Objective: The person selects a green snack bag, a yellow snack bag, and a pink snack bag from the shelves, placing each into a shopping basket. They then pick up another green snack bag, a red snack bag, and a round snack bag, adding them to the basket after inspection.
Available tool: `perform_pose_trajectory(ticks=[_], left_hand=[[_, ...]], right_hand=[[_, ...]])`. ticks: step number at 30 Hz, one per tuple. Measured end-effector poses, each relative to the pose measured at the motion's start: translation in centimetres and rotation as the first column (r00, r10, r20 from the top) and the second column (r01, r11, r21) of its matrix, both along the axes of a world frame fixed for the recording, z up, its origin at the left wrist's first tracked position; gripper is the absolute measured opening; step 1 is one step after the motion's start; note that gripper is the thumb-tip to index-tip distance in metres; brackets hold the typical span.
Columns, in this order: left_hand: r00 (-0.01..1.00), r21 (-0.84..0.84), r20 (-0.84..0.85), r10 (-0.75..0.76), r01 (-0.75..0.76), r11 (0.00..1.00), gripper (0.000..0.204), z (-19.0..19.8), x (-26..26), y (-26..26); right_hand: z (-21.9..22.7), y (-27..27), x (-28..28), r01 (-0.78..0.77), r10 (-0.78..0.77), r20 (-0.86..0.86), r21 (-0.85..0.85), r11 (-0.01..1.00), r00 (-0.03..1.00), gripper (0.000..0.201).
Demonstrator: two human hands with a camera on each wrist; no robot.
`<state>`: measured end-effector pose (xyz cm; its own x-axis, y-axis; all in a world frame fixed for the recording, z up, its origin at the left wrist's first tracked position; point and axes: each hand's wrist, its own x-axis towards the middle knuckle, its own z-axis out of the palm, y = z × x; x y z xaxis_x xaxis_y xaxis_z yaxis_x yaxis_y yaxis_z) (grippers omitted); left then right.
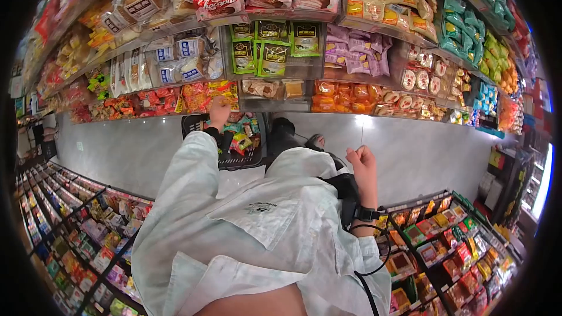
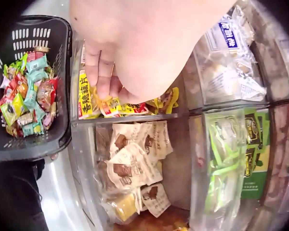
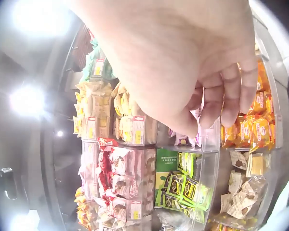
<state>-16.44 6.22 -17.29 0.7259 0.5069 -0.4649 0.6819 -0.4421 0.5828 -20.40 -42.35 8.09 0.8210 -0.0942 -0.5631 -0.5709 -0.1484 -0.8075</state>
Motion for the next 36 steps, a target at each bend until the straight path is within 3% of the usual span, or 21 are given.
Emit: perform_pose_trajectory(ticks=[3, 7, 10, 16, 20, 23, 28, 30, 32, 33, 34, 36], left_hand=[[0.99, -0.066, -0.079, -0.115, 0.11, 0.992, 0.054, -1.2, 1.0, 1.9], [0.975, -0.005, -0.163, -0.153, 0.154, 0.988, 0.055, -1.3, 1.5, 2.0], [0.998, 0.063, 0.0, -0.068, 0.067, 0.996, 0.055, -0.6, 0.8, 1.0], [0.991, 0.159, -0.024, -0.128, 0.131, 0.979, 0.029, -2.4, -0.7, 1.7], [0.974, 0.15, 0.174, -0.149, 0.123, 0.981, 0.016, -1.8, -2.7, 1.1], [0.971, 0.124, 0.22, -0.09, 0.064, 0.99, 0.01, 0.8, -4.0, -0.2], [0.909, -0.063, 0.416, 0.014, 0.013, 0.998, 0.007, 11.0, -4.9, -7.1], [0.847, -0.208, 0.53, 0.046, 0.077, 0.975, 0.007, 15.6, -4.8, -11.9], [0.842, -0.318, 0.533, 0.079, 0.113, 0.941, 0.007, 20.1, -4.6, -17.8], [0.828, -0.384, 0.553, 0.087, 0.162, 0.909, 0.007, 21.3, -4.6, -20.8], [0.822, -0.302, 0.569, -0.015, 0.226, 0.926, 0.007, 24.5, -4.5, -24.4], [0.766, -0.259, 0.623, -0.16, 0.394, 0.882, 0.006, 26.8, -5.0, -30.7]], right_hand=[[0.2, 0.9, -1.4, 0.06, -0.061, -0.054, -0.004, 0.998, 0.997, 0.033], [0.0, 0.8, -2.0, 0.094, -0.094, -0.077, 0.004, 0.996, 0.993, 0.033], [0.1, 1.2, -1.8, 0.096, -0.097, -0.057, -0.015, 0.995, 0.994, 0.032], [0.6, 2.3, -0.9, 0.052, -0.05, -0.069, 0.023, 0.998, 0.996, 0.032], [0.3, 1.2, -0.2, -0.014, 0.015, -0.04, 0.03, 0.999, 0.999, 0.032], [0.0, 0.0, 0.1, -0.047, 0.049, -0.03, 0.069, 0.996, 0.998, 0.032], [-1.0, -3.1, -0.4, -0.12, 0.111, 0.063, 0.157, 0.98, 0.992, 0.03], [-1.1, -4.5, -0.3, -0.168, 0.151, 0.106, 0.171, 0.971, 0.983, 0.029], [-1.8, -6.5, -0.9, -0.225, 0.208, 0.134, 0.125, 0.966, 0.969, 0.028], [-2.1, -7.6, -1.2, -0.242, 0.223, 0.105, 0.236, 0.941, 0.969, 0.017], [-0.7, -8.2, -1.3, -0.245, 0.227, 0.097, 0.263, 0.933, 0.969, 0.015], [3.2, -9.2, -1.7, -0.244, 0.234, 0.072, 0.317, 0.917, 0.97, 0.017]])
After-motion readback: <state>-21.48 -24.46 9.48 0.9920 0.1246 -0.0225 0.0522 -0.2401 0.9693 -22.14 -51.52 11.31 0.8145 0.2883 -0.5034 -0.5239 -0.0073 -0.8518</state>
